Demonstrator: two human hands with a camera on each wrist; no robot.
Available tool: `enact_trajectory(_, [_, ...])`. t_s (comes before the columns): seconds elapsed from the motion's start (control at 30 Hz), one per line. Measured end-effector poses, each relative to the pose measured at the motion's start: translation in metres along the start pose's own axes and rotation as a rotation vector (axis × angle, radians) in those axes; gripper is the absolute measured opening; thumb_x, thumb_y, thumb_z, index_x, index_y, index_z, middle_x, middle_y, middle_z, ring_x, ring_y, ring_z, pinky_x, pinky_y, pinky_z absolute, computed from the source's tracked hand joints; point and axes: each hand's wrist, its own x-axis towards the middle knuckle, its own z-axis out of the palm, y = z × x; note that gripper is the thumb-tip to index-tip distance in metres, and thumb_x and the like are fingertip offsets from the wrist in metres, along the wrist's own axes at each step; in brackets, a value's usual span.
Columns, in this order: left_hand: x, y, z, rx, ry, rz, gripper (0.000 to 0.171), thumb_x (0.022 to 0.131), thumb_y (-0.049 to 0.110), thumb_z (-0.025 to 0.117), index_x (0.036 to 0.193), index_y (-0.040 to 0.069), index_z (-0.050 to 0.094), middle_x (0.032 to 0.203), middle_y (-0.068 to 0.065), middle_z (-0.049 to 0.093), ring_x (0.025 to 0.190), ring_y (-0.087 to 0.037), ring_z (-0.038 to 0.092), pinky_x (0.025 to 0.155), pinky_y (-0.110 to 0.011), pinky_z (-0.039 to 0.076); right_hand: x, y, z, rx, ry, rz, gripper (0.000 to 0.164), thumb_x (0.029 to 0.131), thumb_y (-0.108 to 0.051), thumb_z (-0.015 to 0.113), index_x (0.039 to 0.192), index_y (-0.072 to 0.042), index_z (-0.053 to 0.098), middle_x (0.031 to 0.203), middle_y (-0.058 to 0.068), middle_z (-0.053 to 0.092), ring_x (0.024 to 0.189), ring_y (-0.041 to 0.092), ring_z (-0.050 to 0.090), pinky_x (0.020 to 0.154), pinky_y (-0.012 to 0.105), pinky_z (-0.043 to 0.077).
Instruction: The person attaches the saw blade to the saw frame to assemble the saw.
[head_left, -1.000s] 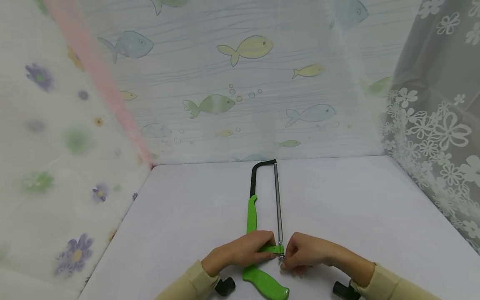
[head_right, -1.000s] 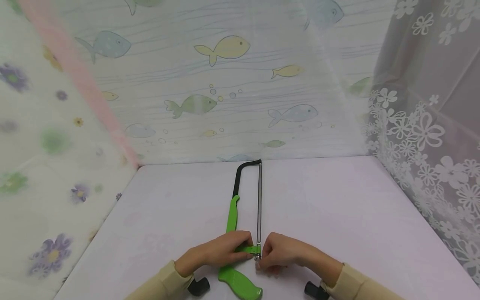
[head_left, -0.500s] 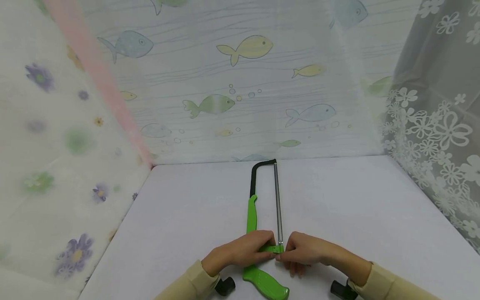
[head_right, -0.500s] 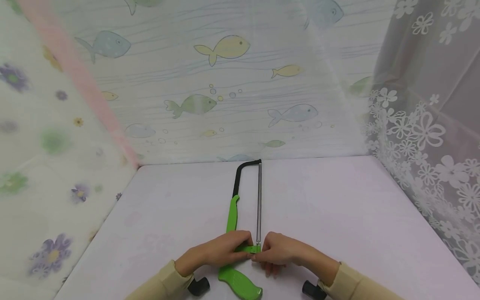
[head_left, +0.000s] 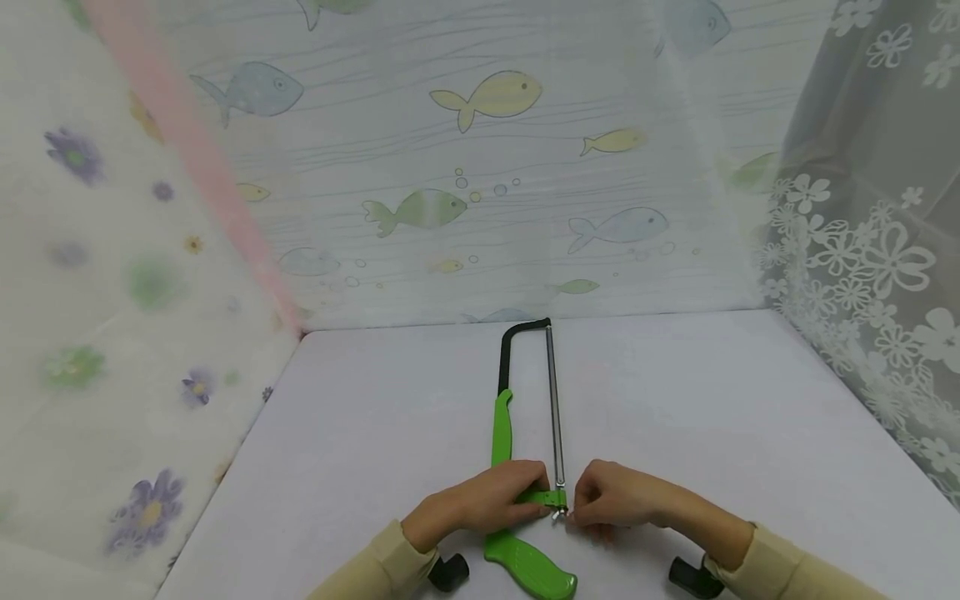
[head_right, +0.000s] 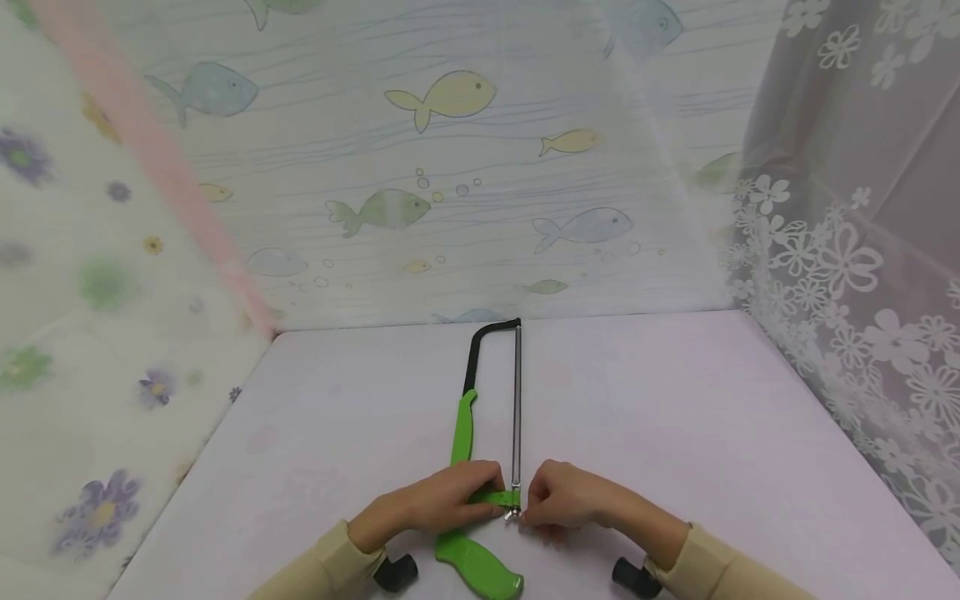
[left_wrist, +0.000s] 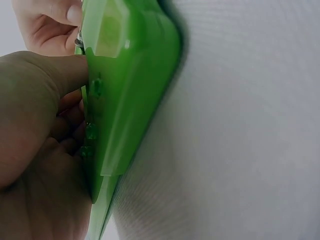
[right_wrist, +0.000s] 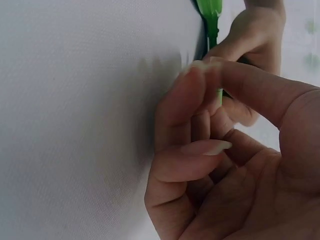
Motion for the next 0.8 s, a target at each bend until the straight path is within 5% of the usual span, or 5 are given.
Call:
enact_trajectory(0.17, [0.0,-0.002,0.001,-0.006,-0.002,-0.001,0.011,0.104,0.026,0.063,0.105,0.018,0.057,0.094,0.014,0.055,0.084,0.001,0.048,0.076,-0.016,0.043,0.002,0.0,0.003,0.018,-0.024,-0.006,0.016,0.087,-0.009,0.075,0.074,-0.001,0.071,0.062,-0.002,0.06,0.051,0.007,0.051,0.049,0.021,0.04])
enact_trajectory(0.5, [0.0,-0.002,0.0,-0.014,-0.007,0.001,0.01,0.104,0.025,0.063,0.106,0.017,0.057,0.096,0.014,0.056,0.085,0.002,0.049,0.077,-0.016,0.043,0.006,0.0,0.009,0.012,-0.026,0.01,0.039,0.092,-0.025,0.075,0.066,0.003,0.071,0.055,0.001,0.061,0.047,0.009,0.053,0.046,0.021,0.039])
enact_trajectory(0.8, [-0.001,0.0,-0.001,-0.023,-0.008,-0.003,0.009,0.104,0.023,0.063,0.106,0.017,0.057,0.097,0.014,0.057,0.087,0.002,0.05,0.079,-0.016,0.044,0.007,-0.004,0.013,0.013,-0.001,0.048,0.042,0.095,-0.026,0.072,0.065,0.003,0.07,0.054,0.002,0.062,0.043,0.008,0.054,0.043,0.02,0.039])
